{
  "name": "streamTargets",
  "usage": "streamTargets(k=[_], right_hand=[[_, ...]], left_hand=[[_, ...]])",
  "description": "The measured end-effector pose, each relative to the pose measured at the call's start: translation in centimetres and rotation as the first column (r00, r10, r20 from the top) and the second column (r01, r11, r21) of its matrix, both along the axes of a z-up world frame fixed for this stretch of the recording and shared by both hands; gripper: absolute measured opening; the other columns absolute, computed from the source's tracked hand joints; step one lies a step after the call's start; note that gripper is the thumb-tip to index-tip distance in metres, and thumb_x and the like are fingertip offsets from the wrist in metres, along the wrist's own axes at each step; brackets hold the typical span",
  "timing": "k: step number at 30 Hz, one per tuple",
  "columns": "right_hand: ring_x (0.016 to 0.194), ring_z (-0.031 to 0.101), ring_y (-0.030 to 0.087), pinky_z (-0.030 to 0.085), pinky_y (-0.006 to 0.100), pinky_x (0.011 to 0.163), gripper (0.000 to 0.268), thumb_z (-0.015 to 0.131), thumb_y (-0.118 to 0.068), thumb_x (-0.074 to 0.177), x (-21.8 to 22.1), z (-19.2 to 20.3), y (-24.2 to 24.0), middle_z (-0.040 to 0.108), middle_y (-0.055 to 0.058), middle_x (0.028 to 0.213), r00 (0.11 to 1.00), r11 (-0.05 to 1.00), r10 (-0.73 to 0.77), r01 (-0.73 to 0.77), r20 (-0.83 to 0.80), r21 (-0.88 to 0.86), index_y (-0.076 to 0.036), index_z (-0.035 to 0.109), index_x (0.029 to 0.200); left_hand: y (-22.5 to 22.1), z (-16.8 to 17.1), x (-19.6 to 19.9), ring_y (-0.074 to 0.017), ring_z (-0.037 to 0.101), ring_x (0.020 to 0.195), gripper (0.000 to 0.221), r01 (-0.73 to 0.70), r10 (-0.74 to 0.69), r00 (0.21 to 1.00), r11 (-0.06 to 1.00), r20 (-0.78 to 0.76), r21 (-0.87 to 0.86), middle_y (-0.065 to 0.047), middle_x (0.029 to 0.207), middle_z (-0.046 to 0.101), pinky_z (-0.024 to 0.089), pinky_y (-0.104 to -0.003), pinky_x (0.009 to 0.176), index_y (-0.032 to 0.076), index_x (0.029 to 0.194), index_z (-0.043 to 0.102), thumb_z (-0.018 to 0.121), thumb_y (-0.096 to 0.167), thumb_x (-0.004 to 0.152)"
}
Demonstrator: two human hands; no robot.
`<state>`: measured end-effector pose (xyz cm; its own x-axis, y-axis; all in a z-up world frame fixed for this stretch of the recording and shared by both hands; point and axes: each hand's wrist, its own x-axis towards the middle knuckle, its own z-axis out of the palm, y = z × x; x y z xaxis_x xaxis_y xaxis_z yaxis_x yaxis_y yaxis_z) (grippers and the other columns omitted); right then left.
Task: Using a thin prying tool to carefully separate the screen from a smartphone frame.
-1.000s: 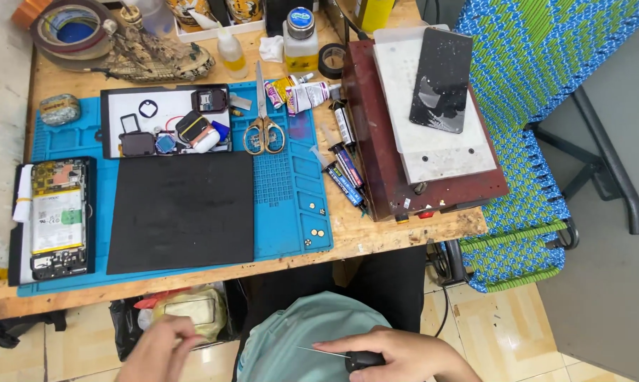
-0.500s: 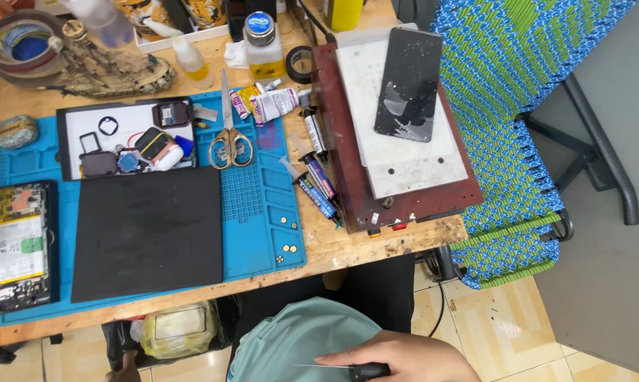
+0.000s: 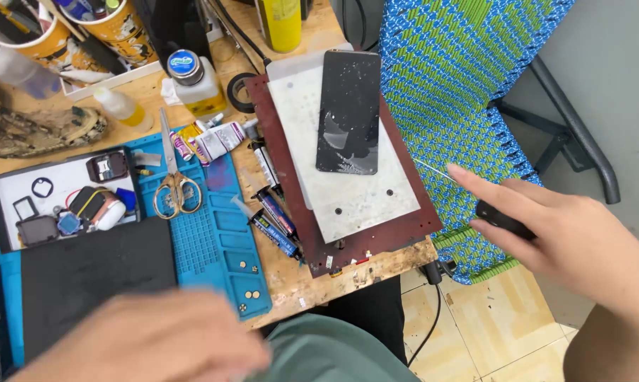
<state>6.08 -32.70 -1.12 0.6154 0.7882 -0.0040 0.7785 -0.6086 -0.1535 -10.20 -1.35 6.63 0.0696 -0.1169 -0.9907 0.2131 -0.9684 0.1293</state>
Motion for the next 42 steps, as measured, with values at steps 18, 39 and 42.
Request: streamTargets(k=[18, 39, 42], right_hand=[[0.052, 0.056, 0.013, 0.051, 0.031, 0.038, 0.059, 0.051, -0.039, 0.082, 4.7, -0.1, 3.6, 0.058, -0.015, 0.07, 0.991, 0.97, 0.072, -0.096, -0.112, -0.224, -0.046, 0.036, 0.138], [0.058, 0.061, 0.01, 0.053, 0.03, 0.039, 0.059, 0.05, -0.041, 0.081, 4.9, 0.2, 3.9, 0.063, -0.02, 0.076, 0.99, 0.96, 0.075, -0.105, -0.122, -0.258, -0.048, 0.037, 0.138], [0.057, 0.061, 0.009, 0.053, 0.03, 0.038, 0.059, 0.051, -0.041, 0.08, 4.9, 0.3, 3.9, 0.063, -0.021, 0.076, 0.987, 0.961, 0.076, -0.11, -0.138, -0.256, -0.048, 0.037, 0.137]], left_hand=[[2.0, -8.6, 12.2, -0.026, 0.052, 0.121, 0.039, 0.425, 0.131, -0.324, 0.905, 0.937, 0.02, -0.006, 0.126, 0.054, 0.032, -0.05, 0.105, 0.012, 0.123, 0.057, 0.058, 0.038, 0.094], [1.9, -8.6, 11.9, -0.0234, 0.055, 0.116, 0.047, 0.386, 0.061, -0.388, 0.917, 0.919, 0.102, -0.007, 0.123, 0.056, 0.035, -0.048, 0.103, 0.012, 0.117, 0.062, 0.066, 0.048, 0.088], [1.8, -8.6, 11.9, -0.0234, 0.055, 0.116, 0.047, 0.385, 0.06, -0.388, 0.917, 0.92, 0.103, -0.007, 0.124, 0.056, 0.035, -0.048, 0.104, 0.012, 0.117, 0.062, 0.066, 0.048, 0.088]])
